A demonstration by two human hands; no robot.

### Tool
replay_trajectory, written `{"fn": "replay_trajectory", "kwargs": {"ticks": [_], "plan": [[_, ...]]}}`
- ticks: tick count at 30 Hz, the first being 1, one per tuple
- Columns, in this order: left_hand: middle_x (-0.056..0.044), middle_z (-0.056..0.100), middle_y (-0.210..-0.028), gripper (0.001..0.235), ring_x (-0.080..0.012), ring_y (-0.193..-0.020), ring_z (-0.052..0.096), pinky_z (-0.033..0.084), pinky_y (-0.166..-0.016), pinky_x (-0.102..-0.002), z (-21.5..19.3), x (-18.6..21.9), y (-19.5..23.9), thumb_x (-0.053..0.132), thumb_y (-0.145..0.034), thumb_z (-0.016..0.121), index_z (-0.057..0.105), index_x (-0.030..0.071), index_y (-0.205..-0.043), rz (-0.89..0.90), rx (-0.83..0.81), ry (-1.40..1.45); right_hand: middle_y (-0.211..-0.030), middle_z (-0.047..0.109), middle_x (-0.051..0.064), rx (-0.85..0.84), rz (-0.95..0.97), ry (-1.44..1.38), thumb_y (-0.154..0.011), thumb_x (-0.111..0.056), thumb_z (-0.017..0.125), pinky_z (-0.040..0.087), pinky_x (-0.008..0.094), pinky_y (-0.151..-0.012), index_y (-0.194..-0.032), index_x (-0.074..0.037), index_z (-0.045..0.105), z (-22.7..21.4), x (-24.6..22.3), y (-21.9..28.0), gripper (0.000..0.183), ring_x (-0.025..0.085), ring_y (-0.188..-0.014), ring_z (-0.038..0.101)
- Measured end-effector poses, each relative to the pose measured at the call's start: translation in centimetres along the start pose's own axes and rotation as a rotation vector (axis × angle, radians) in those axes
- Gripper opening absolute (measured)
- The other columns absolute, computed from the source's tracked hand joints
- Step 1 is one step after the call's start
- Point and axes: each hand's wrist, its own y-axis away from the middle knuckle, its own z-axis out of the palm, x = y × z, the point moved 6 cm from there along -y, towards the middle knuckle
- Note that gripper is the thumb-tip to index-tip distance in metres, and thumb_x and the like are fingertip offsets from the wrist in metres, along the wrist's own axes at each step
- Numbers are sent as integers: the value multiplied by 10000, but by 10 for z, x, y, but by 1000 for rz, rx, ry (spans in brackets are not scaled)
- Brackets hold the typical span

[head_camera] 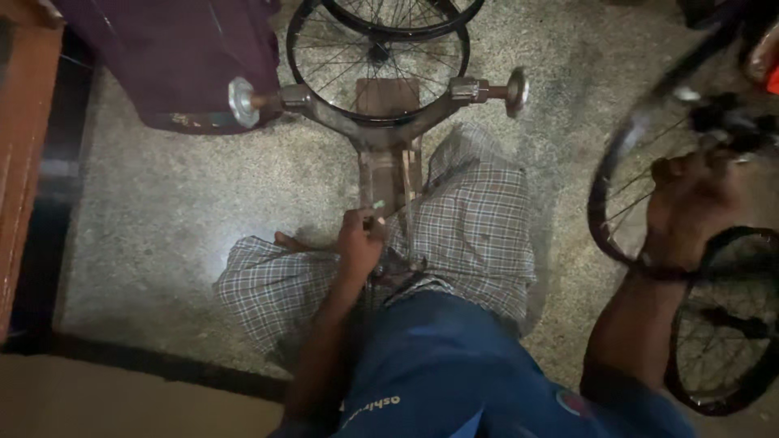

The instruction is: The person sits on the floor and works on a bicycle wheel mounted on a truing stand. They repeatedly spin the wheel and use a small tool to adjust the spokes, likely to true the wheel or adjust tension.

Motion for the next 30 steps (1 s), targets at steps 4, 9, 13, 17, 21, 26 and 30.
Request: {"fn": "replay_trajectory", "kwargs": {"ticks": [4,9,13,17,21,26,30], "plan": [[-196,664,-985,208,-382,-903,667,543,-770,-451,-5,4,0,165,-878,743,684,37,-1031,79,5,27,-1030,667,64,-82,-52,20,-920,-127,671,516,374,-684,-1150,-55,670,18,-75,54,241,228,-878,603],[-210,669,-1040,180,-409,-955,663,541,-827,-466,-40,22,-7,142,-922,718,696,32,-1063,121,8,65,-988,676,83,-303,-72,80,-984,-186,598,488,363,-646,-1117,-62,689,120,-132,139,203,227,-805,583],[-214,655,-1074,170,-408,-1009,652,545,-889,-470,-83,70,-46,102,-942,668,653,1,-1078,335,195,89,-955,684,98,-507,-44,312,-1036,-233,539,465,355,-615,-1091,-67,705,223,-134,185,241,225,-747,566],[-174,653,-1165,220,-350,-1125,635,498,-1004,-509,-120,129,-109,54,-945,677,644,15,-1159,565,387,-100,-922,692,114,-625,119,911,-1088,-280,481,443,347,-585,-1064,-72,720,312,-83,218,318,224,-689,549],[-160,620,-1254,341,-343,-1252,588,444,-1114,-530,-150,173,-155,44,-920,765,623,11,-1228,787,342,-226,-1020,638,3,-798,132,-627,-940,-276,692,529,255,-746,-1120,-105,669,395,-68,264,250,102,-857,595],[-165,631,-1267,470,-343,-1204,590,436,-1080,-503,-151,174,-177,114,-877,838,633,21,-1289,650,163,-265,-807,583,-36,-587,287,-250,-1043,-226,615,455,229,-550,-982,-101,652,408,-12,257,145,81,-660,548],[-112,644,-1252,443,-321,-1202,608,460,-1066,-473,-146,164,-178,137,-878,876,658,80,-1260,598,126,-236,-820,675,-16,-609,113,2,-1015,-141,633,535,214,-572,-971,-93,653,407,1,247,69,69,-674,642]]}}
